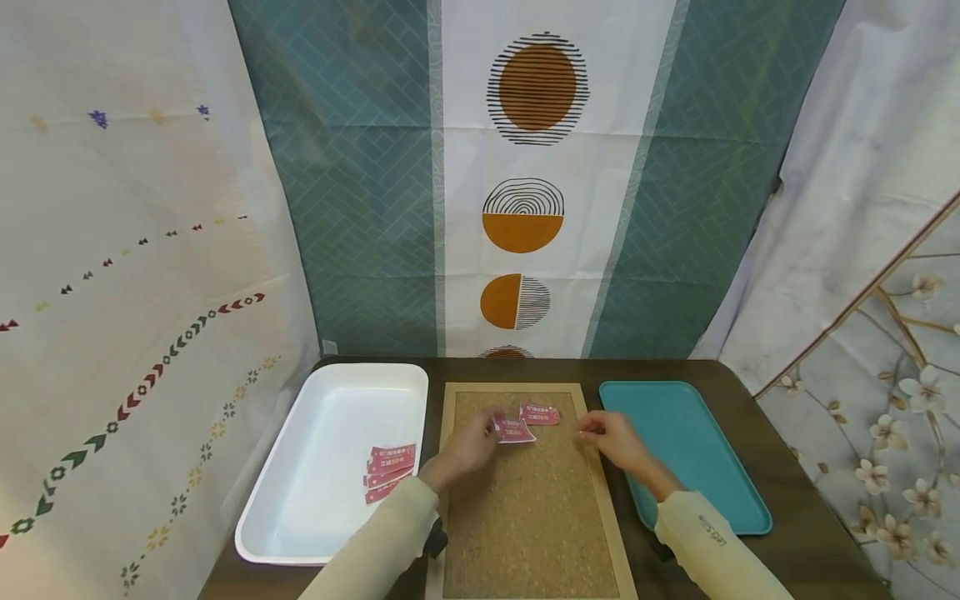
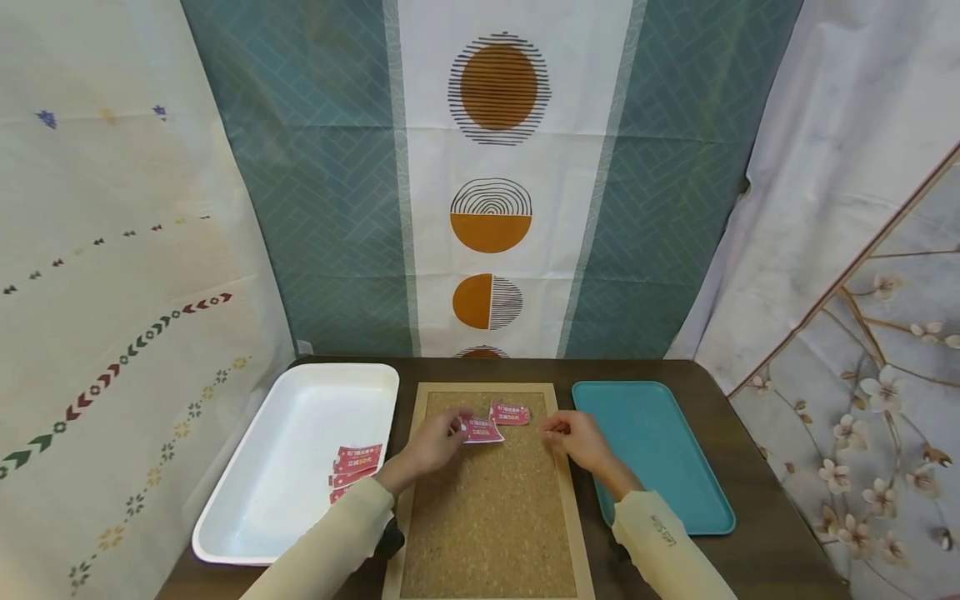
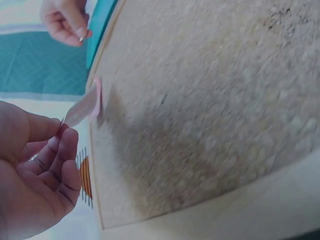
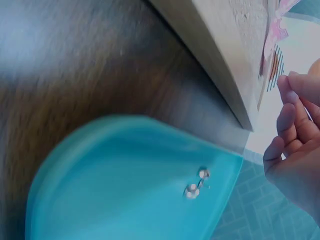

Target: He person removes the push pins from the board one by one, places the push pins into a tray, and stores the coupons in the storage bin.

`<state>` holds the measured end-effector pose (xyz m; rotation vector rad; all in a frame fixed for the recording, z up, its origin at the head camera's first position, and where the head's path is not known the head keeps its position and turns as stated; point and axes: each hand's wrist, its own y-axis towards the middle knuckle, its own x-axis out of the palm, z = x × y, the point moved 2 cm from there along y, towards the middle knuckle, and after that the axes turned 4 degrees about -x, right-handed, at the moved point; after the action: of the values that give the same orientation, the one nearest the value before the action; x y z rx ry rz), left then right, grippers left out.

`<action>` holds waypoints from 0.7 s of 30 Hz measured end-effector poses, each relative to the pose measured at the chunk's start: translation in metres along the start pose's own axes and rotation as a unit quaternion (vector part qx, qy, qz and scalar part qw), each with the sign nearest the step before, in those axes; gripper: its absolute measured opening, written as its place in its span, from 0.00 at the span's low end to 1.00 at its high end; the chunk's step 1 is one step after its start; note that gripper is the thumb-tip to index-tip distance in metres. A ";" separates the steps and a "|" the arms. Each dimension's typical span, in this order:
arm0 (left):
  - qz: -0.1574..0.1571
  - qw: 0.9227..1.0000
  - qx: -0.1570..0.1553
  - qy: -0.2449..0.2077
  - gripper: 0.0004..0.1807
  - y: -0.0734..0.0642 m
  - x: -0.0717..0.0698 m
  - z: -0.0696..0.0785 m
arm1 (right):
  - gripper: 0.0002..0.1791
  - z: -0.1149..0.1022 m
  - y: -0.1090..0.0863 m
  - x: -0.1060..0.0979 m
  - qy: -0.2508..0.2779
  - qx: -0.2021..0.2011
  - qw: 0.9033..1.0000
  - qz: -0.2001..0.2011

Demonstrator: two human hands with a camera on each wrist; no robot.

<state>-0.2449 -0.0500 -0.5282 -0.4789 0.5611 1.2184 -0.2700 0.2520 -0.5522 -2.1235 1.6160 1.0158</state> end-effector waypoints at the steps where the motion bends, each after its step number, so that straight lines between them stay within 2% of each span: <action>1: 0.004 1.000 0.002 0.004 0.21 0.000 -0.003 -0.001 | 0.05 0.001 -0.001 -0.001 -0.002 0.002 1.000 0.003; 7: 0.026 0.999 0.020 0.009 0.22 -0.004 -0.022 -0.004 | 0.05 0.006 -0.003 -0.008 -0.010 -0.009 1.000 0.010; 12: 0.039 0.998 0.035 0.029 0.22 -0.006 -0.038 -0.003 | 0.05 0.009 -0.006 -0.016 -0.022 0.003 1.000 0.018; 21: 0.071 0.995 0.030 0.064 0.22 -0.008 -0.059 -0.012 | 0.06 0.011 -0.011 -0.026 -0.025 0.015 0.999 0.015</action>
<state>-0.2530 -0.1035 -0.4995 -0.4743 0.7490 1.3077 -0.2672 0.2817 -0.5446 -2.0430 1.6344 1.0398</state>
